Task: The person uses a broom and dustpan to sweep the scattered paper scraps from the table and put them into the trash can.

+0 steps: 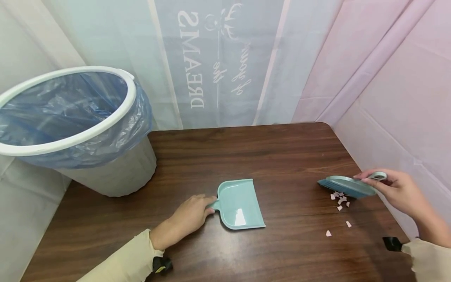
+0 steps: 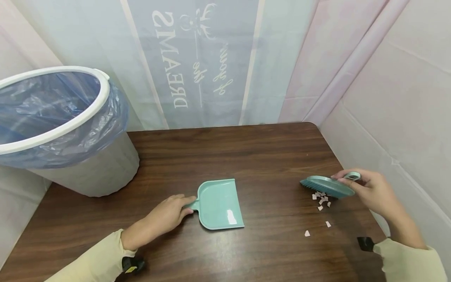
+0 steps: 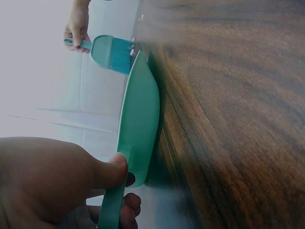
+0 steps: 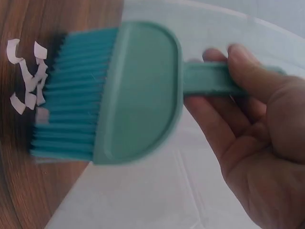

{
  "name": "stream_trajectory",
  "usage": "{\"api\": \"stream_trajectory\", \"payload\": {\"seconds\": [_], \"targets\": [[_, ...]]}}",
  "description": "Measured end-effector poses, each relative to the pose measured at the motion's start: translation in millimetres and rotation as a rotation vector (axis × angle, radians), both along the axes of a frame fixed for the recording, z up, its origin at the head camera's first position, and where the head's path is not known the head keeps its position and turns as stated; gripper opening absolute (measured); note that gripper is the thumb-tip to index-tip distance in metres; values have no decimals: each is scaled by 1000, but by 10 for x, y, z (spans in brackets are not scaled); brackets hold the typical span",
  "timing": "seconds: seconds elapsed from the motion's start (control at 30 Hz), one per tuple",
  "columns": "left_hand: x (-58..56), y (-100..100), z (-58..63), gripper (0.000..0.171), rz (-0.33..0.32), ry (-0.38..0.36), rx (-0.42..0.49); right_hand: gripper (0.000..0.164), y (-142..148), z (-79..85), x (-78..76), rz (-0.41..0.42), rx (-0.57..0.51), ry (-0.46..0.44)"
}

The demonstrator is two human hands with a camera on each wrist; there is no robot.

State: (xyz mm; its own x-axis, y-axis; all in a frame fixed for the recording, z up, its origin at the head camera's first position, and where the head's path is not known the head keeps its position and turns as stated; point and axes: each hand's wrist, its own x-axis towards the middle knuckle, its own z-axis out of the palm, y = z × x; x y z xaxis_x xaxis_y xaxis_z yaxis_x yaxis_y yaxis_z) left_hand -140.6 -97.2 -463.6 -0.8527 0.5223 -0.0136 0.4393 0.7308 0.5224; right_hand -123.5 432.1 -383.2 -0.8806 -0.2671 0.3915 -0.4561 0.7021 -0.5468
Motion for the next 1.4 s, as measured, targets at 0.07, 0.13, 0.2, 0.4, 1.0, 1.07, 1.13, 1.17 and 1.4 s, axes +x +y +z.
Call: {"api": "stream_trajectory", "payload": {"seconds": [0.07, 0.13, 0.2, 0.4, 1.0, 1.07, 1.13, 1.17, 1.4], "targets": [[1, -4, 5, 36, 5, -6, -6, 37, 11, 21, 31, -1, 24, -26], [0, -8, 5, 36, 6, -10, -7, 38, 13, 43, 55, -1, 43, -43], [1, -9, 5, 36, 6, -10, -9, 39, 8, 64, 72, 8, 51, -61], [5, -6, -14, 36, 6, 5, -13, 40, 44, 125, 71, 116, 27, -77], [3, 19, -16, 36, 0, 13, -33, 51, 260, 157, -21, 685, -159, -496], [-3, 21, -19, 36, -7, 20, -30, 50, 249, 109, -29, 700, -165, -531], [-4, 21, -20, 36, -14, 27, -27, 48, 235, 75, -34, 698, -164, -558], [-4, 21, -19, 36, -13, 25, -27, 47, 229, 59, -40, 706, -170, -566], [22, 15, 3, 35, -11, 23, 1, 46, 174, 58, -110, 678, -164, -549]]}}
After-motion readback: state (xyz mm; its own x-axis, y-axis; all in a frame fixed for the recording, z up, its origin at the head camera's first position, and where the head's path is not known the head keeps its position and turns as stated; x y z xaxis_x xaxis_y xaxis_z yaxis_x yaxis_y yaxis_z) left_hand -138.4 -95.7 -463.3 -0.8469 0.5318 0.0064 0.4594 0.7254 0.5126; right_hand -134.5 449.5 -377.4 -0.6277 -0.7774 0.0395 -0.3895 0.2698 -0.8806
